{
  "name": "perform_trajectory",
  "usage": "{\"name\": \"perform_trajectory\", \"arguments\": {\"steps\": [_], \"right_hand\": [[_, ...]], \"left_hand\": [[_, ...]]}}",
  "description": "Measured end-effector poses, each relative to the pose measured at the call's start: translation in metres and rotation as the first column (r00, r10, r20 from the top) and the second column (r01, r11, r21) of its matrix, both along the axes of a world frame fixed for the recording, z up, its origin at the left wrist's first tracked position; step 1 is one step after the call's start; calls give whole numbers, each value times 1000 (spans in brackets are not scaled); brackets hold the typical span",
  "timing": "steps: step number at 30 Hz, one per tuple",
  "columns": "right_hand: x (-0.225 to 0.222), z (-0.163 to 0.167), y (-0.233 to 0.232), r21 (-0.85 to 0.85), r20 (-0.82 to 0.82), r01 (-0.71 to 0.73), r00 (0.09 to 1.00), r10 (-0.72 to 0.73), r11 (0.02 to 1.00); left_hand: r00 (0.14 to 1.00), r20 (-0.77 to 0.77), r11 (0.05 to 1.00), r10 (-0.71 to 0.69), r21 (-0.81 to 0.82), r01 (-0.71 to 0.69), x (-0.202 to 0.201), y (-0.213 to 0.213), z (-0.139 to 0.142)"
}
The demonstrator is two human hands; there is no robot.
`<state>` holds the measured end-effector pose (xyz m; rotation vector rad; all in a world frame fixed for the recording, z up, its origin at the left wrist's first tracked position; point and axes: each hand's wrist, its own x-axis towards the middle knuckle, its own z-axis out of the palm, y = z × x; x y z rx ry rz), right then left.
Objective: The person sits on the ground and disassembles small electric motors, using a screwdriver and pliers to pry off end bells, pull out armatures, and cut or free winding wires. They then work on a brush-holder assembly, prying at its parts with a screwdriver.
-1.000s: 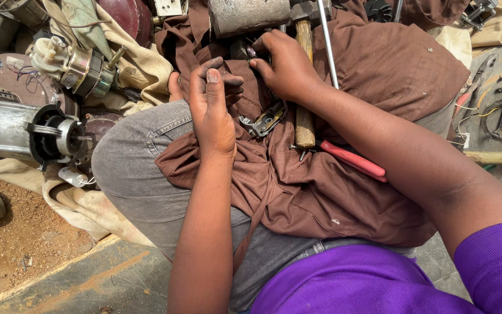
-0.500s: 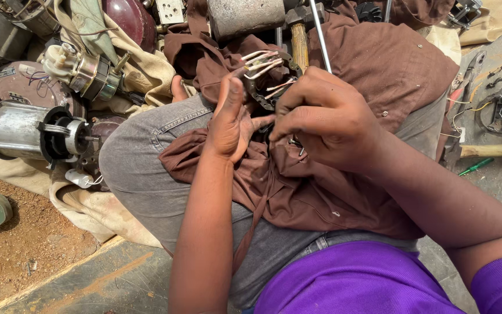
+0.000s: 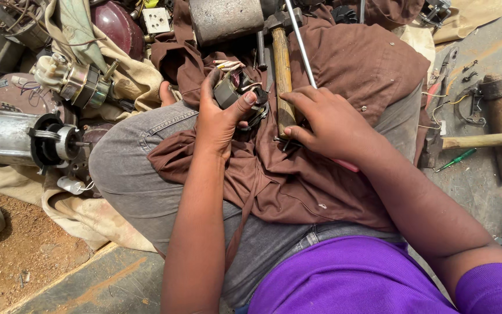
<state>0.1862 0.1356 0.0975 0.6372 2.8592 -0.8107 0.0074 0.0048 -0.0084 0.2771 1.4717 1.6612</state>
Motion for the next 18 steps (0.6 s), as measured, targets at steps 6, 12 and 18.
{"name": "perform_trajectory", "arguments": {"steps": [6, 12, 18], "right_hand": [[36, 28, -32, 258, 227, -32, 973, -28, 966], [62, 21, -40, 302, 312, -23, 947, -76, 953], [61, -7, -46, 366, 215, 48, 967, -134, 929]], "left_hand": [[781, -585, 960, -219, -271, 66, 14, 4, 15], [655, -602, 831, -457, -551, 73, 21, 2, 40], [164, -950, 964, -264, -258, 56, 19, -10, 45]]}}
